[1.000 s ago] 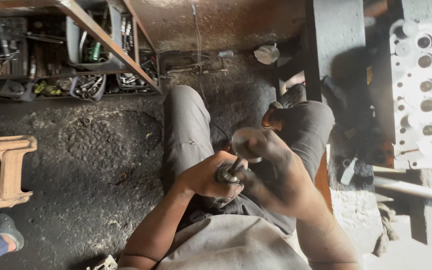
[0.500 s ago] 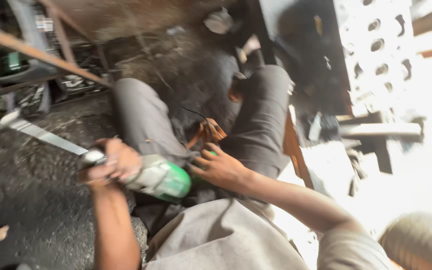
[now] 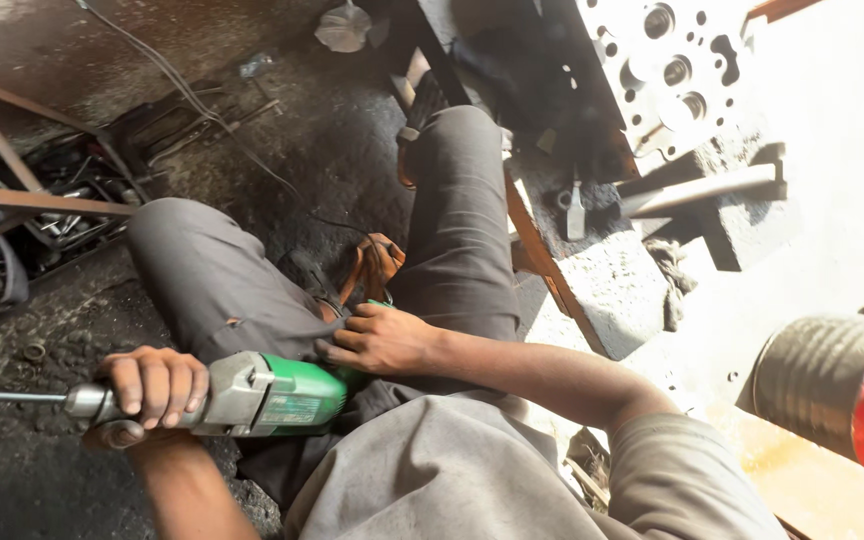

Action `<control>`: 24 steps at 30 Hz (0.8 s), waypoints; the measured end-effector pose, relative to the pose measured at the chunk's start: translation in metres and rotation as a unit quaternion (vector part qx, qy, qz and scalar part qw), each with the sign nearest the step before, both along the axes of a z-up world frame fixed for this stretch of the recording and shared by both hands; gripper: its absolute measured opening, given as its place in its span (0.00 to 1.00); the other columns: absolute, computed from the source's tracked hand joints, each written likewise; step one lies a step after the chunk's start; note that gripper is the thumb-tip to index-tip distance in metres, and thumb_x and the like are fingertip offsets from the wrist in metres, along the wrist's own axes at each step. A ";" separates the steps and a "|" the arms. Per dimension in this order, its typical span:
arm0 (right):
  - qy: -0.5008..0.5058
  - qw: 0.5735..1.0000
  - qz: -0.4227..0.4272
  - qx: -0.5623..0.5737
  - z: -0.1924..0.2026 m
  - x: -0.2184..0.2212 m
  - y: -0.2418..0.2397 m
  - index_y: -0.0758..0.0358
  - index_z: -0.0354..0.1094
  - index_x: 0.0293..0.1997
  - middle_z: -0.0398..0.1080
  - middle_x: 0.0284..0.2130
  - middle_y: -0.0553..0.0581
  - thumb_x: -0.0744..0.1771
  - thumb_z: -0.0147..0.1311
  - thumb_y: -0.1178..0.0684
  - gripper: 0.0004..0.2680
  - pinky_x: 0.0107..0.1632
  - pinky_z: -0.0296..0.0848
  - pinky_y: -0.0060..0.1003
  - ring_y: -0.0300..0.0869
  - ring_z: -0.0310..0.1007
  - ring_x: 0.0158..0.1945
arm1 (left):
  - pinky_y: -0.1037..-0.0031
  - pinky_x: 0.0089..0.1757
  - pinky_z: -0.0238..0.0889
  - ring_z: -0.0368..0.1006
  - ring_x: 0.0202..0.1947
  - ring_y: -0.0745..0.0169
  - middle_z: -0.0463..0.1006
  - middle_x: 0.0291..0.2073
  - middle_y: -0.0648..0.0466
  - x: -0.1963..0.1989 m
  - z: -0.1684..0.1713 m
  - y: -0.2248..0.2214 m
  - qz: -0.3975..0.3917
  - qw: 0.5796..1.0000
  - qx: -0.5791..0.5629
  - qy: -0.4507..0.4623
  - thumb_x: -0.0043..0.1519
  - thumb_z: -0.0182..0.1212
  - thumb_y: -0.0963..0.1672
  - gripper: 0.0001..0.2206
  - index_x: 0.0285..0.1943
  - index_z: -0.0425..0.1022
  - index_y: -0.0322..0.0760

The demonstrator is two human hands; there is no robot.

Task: The person holds a metal valve against a spinning tool attached to a drill to clean its surface and then handles the valve to check progress.

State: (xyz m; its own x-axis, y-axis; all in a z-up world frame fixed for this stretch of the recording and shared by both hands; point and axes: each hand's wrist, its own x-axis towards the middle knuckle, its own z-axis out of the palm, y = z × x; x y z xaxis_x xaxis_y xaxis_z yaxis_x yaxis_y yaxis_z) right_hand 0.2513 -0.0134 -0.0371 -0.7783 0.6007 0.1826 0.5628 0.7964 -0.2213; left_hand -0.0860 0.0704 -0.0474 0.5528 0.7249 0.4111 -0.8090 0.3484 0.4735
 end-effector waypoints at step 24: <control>0.172 0.984 -0.012 -0.035 -0.019 0.009 -0.025 0.61 0.62 0.57 0.67 0.39 0.57 0.67 0.51 0.52 0.13 0.42 0.69 0.47 0.49 0.74 0.41 | 0.38 0.67 0.49 0.65 0.65 0.35 0.76 0.54 0.40 0.003 -0.077 0.018 0.016 0.982 -0.139 0.128 0.68 0.59 0.46 0.14 0.59 0.67 0.37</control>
State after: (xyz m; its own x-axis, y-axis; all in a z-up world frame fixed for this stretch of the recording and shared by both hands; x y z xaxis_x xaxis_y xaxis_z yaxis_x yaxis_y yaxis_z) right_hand 0.2600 -0.0388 -0.0563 -0.6631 0.6386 0.3904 0.4635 0.7599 -0.4557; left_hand -0.0830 0.0883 -0.1240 0.5867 0.8085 0.0452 -0.6886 0.4688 0.5532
